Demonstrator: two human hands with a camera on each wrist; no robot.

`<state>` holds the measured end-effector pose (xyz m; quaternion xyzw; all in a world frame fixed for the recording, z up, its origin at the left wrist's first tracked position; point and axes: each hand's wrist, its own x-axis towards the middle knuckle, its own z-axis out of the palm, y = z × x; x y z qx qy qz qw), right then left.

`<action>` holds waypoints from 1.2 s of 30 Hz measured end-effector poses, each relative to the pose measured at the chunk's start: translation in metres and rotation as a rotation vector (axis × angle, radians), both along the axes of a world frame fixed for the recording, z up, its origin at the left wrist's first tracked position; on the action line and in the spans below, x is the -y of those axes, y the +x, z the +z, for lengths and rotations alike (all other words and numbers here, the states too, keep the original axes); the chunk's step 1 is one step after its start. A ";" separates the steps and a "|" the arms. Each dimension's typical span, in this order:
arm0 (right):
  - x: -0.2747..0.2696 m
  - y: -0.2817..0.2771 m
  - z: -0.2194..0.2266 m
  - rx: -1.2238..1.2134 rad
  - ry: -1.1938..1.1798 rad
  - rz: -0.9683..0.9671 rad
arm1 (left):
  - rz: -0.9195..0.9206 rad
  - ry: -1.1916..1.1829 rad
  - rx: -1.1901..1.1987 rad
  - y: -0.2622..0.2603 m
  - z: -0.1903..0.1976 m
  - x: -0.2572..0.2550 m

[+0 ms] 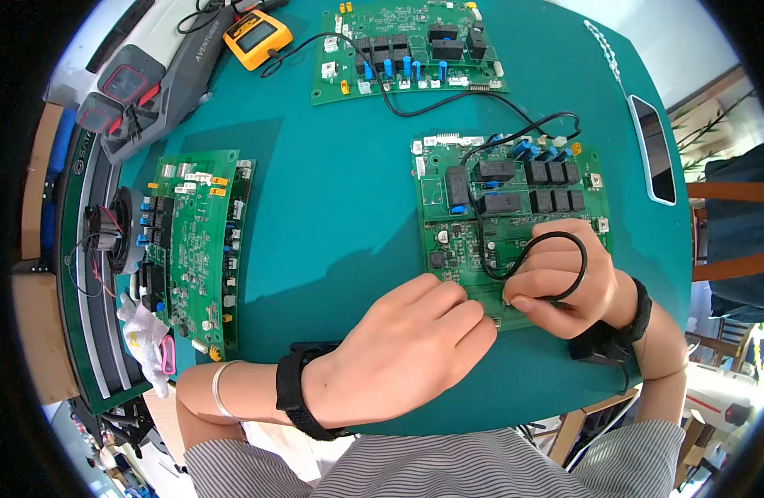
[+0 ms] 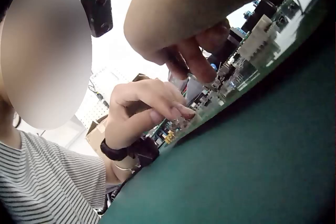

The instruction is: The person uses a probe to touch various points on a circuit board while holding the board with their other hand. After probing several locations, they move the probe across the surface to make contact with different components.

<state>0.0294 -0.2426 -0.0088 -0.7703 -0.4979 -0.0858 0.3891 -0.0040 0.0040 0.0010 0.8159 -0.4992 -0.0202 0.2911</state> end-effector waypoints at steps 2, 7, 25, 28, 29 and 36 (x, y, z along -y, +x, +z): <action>0.002 0.000 0.001 0.003 0.004 -0.007 | 0.001 0.006 0.004 0.000 0.000 0.000; 0.008 0.001 -0.001 -0.092 0.087 -0.107 | -0.008 0.009 -0.004 0.001 0.002 0.001; 0.010 0.002 -0.001 -0.051 0.119 -0.090 | -0.013 -0.037 0.007 0.002 0.000 -0.001; 0.007 0.001 -0.005 -0.087 0.127 -0.088 | -0.021 -0.005 -0.003 0.003 0.001 -0.001; 0.005 0.000 -0.006 -0.084 0.109 -0.088 | -0.023 -0.006 0.000 0.003 0.002 0.000; 0.005 0.000 -0.003 -0.067 0.099 -0.106 | -0.019 -0.021 0.020 0.001 0.001 -0.001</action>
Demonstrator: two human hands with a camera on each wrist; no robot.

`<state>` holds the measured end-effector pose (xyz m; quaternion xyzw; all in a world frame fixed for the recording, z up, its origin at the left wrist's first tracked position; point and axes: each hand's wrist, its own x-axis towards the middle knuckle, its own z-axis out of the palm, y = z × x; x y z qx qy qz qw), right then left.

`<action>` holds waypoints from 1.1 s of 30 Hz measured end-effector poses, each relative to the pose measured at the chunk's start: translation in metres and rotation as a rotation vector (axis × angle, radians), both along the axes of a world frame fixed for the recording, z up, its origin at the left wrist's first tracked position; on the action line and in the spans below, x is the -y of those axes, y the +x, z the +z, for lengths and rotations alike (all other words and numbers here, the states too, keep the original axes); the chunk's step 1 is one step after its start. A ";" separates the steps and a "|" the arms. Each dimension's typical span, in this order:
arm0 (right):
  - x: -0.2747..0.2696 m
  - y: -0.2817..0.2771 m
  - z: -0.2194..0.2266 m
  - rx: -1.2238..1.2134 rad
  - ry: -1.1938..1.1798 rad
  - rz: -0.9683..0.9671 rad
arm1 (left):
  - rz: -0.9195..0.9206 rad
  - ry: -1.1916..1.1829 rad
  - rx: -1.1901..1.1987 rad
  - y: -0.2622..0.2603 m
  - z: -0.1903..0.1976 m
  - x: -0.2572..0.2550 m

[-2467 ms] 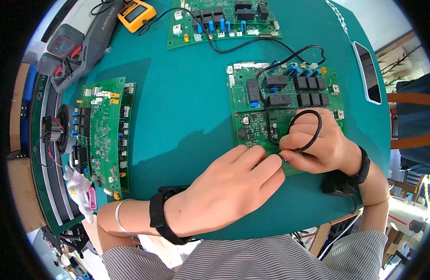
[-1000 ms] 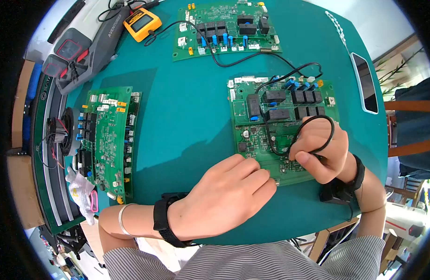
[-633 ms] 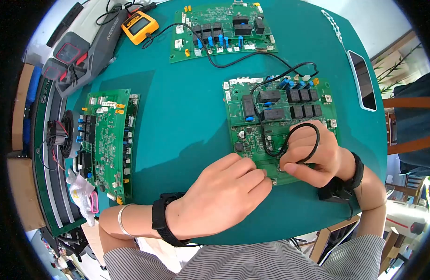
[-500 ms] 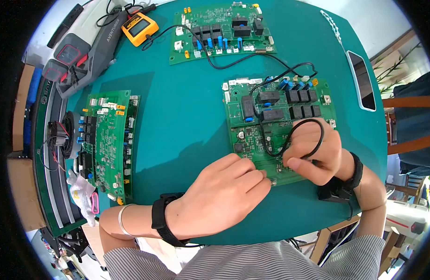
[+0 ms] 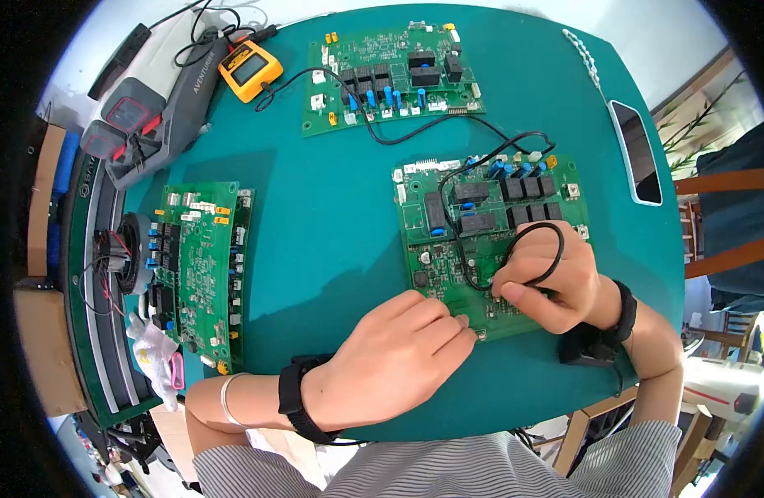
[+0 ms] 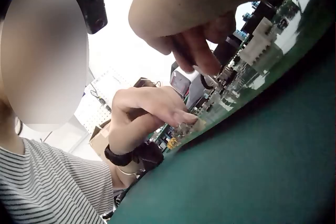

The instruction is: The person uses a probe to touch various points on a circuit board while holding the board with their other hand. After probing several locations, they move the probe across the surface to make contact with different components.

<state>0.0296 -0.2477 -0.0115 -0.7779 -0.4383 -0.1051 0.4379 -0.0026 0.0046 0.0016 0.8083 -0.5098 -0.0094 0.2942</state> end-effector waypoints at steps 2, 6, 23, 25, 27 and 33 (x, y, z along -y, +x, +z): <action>0.003 0.000 0.002 0.016 0.020 -0.029 | -0.004 -0.004 0.001 0.001 0.000 0.000; 0.006 0.002 0.004 0.019 0.069 -0.036 | -0.004 -0.013 -0.010 0.001 -0.001 0.000; 0.002 0.001 0.001 0.033 0.002 -0.067 | -0.007 0.019 -0.012 0.000 0.003 0.000; 0.000 0.002 -0.002 -0.001 -0.011 -0.073 | -0.014 0.015 -0.032 0.001 0.003 0.000; 0.000 0.002 0.000 0.002 0.000 -0.065 | -0.017 0.021 -0.031 0.002 0.003 0.000; 0.002 0.001 0.001 -0.040 0.027 -0.009 | -0.011 0.006 -0.015 0.001 0.002 0.001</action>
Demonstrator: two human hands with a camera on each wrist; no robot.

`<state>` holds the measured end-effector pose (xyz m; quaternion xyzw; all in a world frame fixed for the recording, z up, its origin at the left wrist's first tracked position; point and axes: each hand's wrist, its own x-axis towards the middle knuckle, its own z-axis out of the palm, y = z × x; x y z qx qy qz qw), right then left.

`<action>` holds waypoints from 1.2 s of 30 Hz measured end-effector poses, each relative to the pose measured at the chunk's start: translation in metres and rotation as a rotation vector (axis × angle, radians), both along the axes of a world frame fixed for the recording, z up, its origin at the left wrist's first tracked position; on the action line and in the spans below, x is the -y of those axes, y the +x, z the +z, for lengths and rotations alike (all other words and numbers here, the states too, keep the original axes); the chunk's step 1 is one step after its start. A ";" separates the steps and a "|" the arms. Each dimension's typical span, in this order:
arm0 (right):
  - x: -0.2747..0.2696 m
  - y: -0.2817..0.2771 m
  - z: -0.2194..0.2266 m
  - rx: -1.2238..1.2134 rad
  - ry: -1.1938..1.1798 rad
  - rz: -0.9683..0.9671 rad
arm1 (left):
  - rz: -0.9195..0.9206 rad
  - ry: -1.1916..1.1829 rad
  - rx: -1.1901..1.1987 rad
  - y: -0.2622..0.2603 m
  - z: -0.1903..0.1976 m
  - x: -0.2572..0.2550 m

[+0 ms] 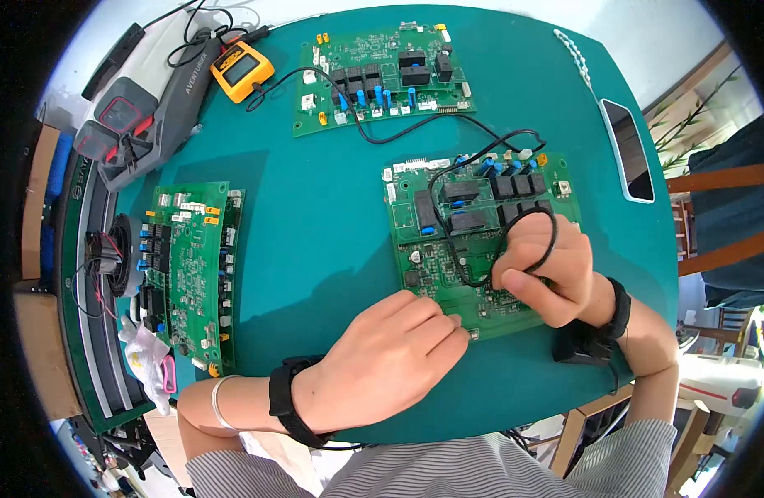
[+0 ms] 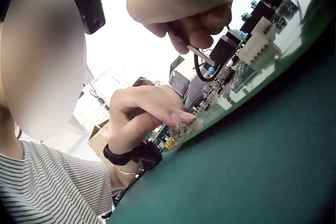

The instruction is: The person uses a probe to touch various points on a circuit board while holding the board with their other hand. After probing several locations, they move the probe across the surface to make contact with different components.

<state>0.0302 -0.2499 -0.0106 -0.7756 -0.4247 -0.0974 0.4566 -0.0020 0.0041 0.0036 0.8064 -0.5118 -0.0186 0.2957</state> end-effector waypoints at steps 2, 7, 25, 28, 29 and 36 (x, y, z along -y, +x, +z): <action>-0.002 0.001 -0.002 0.010 -0.005 0.005 | -0.001 -0.011 0.002 0.001 0.000 0.000; 0.000 0.000 0.000 0.053 -0.022 -0.025 | 0.001 -0.002 0.012 0.000 -0.001 0.000; -0.001 0.000 0.000 0.049 -0.015 0.022 | 0.007 -0.028 0.010 0.000 -0.001 0.001; 0.000 0.000 0.000 0.049 -0.022 0.028 | 0.008 -0.023 0.010 0.000 0.000 0.001; -0.001 0.000 -0.002 0.050 -0.022 0.027 | 0.006 -0.023 0.011 0.000 -0.001 0.001; -0.004 0.000 -0.007 0.082 -0.037 0.042 | 0.002 -0.037 0.016 0.001 -0.001 0.001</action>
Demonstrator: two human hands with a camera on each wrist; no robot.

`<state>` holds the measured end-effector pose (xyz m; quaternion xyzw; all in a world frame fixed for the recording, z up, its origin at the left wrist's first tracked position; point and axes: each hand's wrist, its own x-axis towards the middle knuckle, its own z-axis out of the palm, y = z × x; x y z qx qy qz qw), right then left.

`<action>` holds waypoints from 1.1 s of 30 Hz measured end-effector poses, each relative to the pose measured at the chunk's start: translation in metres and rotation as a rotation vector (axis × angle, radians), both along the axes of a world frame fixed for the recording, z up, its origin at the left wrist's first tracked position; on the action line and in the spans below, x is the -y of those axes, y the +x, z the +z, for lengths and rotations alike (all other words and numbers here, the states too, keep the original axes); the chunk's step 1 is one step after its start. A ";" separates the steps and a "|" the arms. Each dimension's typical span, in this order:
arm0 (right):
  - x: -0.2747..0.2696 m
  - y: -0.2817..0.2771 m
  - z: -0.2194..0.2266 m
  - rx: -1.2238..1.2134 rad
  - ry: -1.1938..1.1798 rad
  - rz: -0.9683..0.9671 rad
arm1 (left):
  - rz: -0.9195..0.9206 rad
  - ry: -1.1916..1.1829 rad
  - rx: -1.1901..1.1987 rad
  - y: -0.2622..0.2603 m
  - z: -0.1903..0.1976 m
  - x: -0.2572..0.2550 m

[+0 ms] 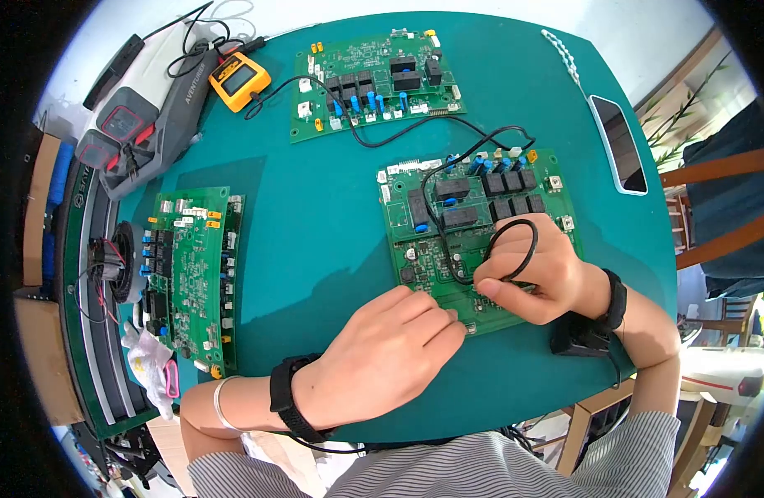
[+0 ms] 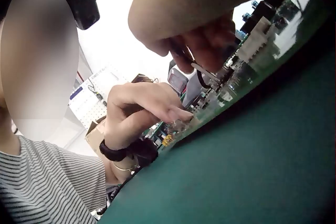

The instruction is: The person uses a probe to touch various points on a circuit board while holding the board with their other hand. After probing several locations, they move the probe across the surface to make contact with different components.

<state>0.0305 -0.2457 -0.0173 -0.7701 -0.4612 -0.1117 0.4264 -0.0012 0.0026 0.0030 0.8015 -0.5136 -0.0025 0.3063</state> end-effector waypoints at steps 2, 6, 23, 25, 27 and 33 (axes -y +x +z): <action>0.000 0.000 0.002 0.010 0.033 -0.019 | -0.004 -0.006 -0.001 0.001 0.000 0.000; 0.004 0.000 0.006 -0.051 0.077 -0.061 | -0.011 0.007 -0.015 0.001 0.001 -0.001; 0.000 0.001 -0.002 -0.011 -0.005 0.034 | -0.030 0.033 -0.047 0.002 0.002 -0.003; -0.002 0.001 -0.001 0.015 -0.006 0.026 | -0.030 0.040 -0.053 0.002 0.001 -0.003; -0.002 0.000 -0.003 0.036 -0.006 0.014 | -0.027 0.035 -0.050 0.001 0.001 -0.003; -0.001 0.001 -0.002 0.077 0.028 -0.027 | -0.024 0.023 -0.029 0.001 0.001 -0.002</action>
